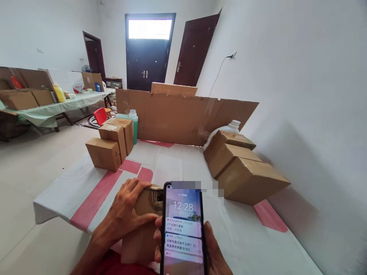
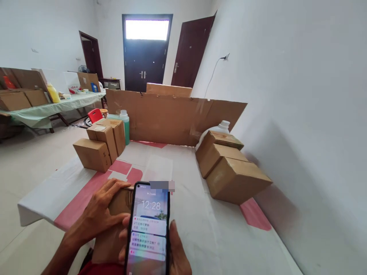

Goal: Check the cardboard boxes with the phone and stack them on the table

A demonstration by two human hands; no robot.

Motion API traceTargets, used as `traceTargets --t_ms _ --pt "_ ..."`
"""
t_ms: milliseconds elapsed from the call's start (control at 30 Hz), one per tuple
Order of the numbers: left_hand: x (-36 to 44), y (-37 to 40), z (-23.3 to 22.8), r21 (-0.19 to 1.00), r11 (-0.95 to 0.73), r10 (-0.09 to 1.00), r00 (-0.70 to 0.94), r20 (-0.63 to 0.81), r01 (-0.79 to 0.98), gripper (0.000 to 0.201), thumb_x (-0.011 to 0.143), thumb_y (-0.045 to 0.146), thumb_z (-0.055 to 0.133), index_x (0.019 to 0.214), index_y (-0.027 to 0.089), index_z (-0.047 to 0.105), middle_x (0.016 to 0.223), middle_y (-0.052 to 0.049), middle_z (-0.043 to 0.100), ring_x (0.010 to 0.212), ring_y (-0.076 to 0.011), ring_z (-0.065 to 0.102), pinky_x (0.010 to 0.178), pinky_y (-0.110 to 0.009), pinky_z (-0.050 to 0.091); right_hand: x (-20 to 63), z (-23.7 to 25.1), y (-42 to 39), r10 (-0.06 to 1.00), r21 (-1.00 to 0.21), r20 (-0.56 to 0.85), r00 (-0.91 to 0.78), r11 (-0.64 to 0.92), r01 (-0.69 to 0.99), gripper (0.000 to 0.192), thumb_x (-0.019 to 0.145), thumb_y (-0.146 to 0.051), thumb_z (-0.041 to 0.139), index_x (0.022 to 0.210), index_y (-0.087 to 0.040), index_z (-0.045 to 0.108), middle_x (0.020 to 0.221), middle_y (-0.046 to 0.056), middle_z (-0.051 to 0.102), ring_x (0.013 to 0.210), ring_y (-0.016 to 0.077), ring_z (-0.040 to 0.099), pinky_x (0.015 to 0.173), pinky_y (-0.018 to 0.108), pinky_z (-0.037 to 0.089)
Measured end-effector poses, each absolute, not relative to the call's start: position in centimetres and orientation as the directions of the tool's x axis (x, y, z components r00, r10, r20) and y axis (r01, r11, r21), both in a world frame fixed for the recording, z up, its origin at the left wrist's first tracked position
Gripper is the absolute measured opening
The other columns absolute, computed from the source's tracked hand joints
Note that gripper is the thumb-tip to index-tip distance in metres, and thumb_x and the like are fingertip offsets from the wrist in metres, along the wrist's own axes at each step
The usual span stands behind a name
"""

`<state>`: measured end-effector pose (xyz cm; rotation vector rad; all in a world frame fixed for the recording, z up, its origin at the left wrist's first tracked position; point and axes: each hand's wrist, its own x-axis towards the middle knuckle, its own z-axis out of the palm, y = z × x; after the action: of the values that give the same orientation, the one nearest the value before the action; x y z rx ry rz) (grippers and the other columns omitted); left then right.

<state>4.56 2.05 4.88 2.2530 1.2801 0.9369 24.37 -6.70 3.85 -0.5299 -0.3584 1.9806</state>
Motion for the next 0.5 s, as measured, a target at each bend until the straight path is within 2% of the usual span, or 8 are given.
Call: traceTargets --t_ms 67,133,200,267,333,400,500 --pt "4.5 2.7 4.9 0.608 -0.495 0.869 0.346 0.354 0.62 0.055 0.077 0.047 0.086 0.123 0.026 0.064 0.116 -0.006 0.067 0.107 -0.0301 0.064 0.092 -0.046 0.054 25.8 3.8 -5.8 0.947 -0.539 -0.205 -0.248 -0.321 -0.779 0.071 0.085 -0.077 0.061 0.117 -0.015 0.078 0.118 0.019 0.078 0.087 0.0316 0.078 0.078 0.044 0.06" --pt "4.4 3.4 5.0 0.599 -0.478 0.878 0.327 0.351 0.642 0.056 0.075 0.047 0.087 0.122 0.026 0.065 0.115 -0.005 0.069 0.106 -0.0301 0.066 0.093 -0.045 0.055 27.7 2.8 -4.5 0.974 -0.61 -0.217 -0.063 -0.186 -0.77 0.069 0.087 -0.074 0.062 0.121 -0.015 0.076 0.122 0.019 0.076 0.095 0.0314 0.077 0.087 0.046 0.06" --pt "4.3 4.0 5.3 0.601 -0.459 0.887 0.311 0.34 0.654 0.054 0.076 0.045 0.086 0.122 0.027 0.065 0.115 -0.004 0.069 0.106 -0.0294 0.067 0.092 -0.044 0.055 30.1 0.5 -2.8 0.955 -0.697 -0.277 0.109 -0.122 -0.706 0.068 0.086 -0.072 0.065 0.122 -0.015 0.074 0.122 0.017 0.077 0.105 0.0317 0.075 0.094 0.047 0.058" --pt "4.1 4.7 5.5 0.619 -0.442 0.897 0.305 0.32 0.649 0.052 0.078 0.044 0.084 0.124 0.027 0.066 0.115 -0.004 0.069 0.106 -0.0282 0.068 0.092 -0.042 0.056 32.6 -2.6 -1.3 0.876 -0.822 -0.368 0.311 -0.151 -0.549 0.069 0.082 -0.072 0.068 0.119 -0.015 0.074 0.113 0.015 0.08 0.103 0.0307 0.076 0.093 0.044 0.059" --pt "3.9 5.6 5.6 0.647 -0.43 0.903 0.307 0.302 0.629 0.047 0.082 0.045 0.08 0.124 0.028 0.066 0.116 -0.003 0.07 0.106 -0.0272 0.068 0.091 -0.041 0.056 34.9 -5.6 -0.2 0.739 -0.915 -0.39 0.549 -0.247 -0.318 0.071 0.075 -0.075 0.069 0.114 -0.016 0.075 0.103 0.012 0.081 0.1 0.0313 0.076 0.086 0.042 0.06" --pt "3.7 6.7 5.5 0.686 -0.422 0.905 0.318 0.282 0.593 0.046 0.085 0.048 0.076 0.124 0.027 0.067 0.118 -0.004 0.071 0.108 -0.0269 0.069 0.093 -0.04 0.055 36.7 -7.9 0.3 0.65 -0.914 -0.391 0.651 -0.356 -0.194 0.075 0.07 -0.076 0.069 0.109 -0.012 0.075 0.092 0.014 0.08 0.101 0.0361 0.074 0.08 0.045 0.06" --pt "3.4 8.7 4.8 0.748 -0.38 0.918 0.321 0.232 0.545 0.053 0.086 0.056 0.073 0.128 0.024 0.067 0.126 -0.008 0.071 0.115 -0.0283 0.067 0.102 -0.04 0.052 39.0 -9.7 0.4 0.602 -0.88 -0.388 0.698 -0.467 -0.086 0.072 0.07 -0.074 0.065 0.101 -0.01 0.076 0.078 0.016 0.077 0.1 0.0416 0.071 0.078 0.049 0.058"
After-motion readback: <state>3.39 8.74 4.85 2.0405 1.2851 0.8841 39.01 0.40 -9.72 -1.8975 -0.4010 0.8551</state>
